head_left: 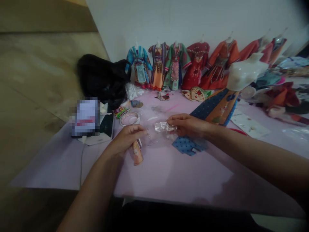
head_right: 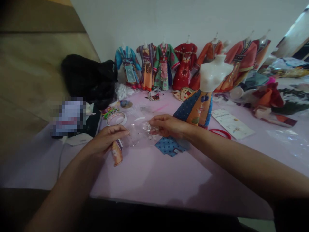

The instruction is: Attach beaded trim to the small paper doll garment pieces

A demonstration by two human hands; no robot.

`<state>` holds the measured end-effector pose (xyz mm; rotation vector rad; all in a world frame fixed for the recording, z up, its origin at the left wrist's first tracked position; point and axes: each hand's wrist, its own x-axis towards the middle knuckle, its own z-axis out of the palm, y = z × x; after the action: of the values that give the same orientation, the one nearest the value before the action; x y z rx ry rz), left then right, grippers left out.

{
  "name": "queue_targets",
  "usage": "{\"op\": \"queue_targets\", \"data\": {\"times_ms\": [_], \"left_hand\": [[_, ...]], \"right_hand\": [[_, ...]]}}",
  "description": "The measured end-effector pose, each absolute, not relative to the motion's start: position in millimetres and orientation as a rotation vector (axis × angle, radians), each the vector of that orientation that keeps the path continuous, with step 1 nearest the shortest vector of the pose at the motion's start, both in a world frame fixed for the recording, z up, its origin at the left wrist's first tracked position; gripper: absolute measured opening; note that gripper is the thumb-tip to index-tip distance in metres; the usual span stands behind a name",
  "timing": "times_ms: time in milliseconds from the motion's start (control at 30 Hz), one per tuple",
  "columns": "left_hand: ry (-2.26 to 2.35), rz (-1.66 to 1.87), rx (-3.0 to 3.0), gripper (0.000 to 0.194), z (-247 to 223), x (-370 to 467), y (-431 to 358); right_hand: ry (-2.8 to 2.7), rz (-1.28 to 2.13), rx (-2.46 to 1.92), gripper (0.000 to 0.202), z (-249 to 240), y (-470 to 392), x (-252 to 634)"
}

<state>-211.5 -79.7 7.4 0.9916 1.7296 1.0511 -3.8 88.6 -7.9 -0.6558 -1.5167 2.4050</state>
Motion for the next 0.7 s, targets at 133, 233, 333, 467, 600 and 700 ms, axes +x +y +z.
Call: {"op": "queue_targets", "data": {"times_ms": [133, 233, 333, 467, 600, 700], "left_hand": [[1.695, 1.075, 0.944, 0.025, 0.4, -219.8, -77.6], [1.700, 1.089, 0.927, 0.026, -2.4, -223.5, -77.3], [1.721, 1.110, 0.895, 0.026, -1.6, -224.4, -76.6], [1.728, 1.120, 0.858, 0.028, 3.5, -221.6, -76.1], [1.715, 1.110, 0.835, 0.029, 5.5, -220.8, -77.5], [1.717, 1.099, 0.834, 0.029, 3.4, -223.0, -78.5]], "right_hand": [[-1.533, 2.420, -0.695, 0.013, -4.9, 90.1, -0.7], [-1.645, 2.392, -0.706, 0.016, -4.9, 93.1, 2.5], [-1.832, 2.308, -0.684, 0.019, -5.5, 95.5, 4.7], [-1.943, 2.220, -0.628, 0.020, -6.2, 96.2, 5.8], [-1.937, 2.210, -0.634, 0.021, -8.6, 96.0, 5.7], [-1.960, 2.194, -0.610, 0.020, -11.0, 96.1, 4.8]]}}
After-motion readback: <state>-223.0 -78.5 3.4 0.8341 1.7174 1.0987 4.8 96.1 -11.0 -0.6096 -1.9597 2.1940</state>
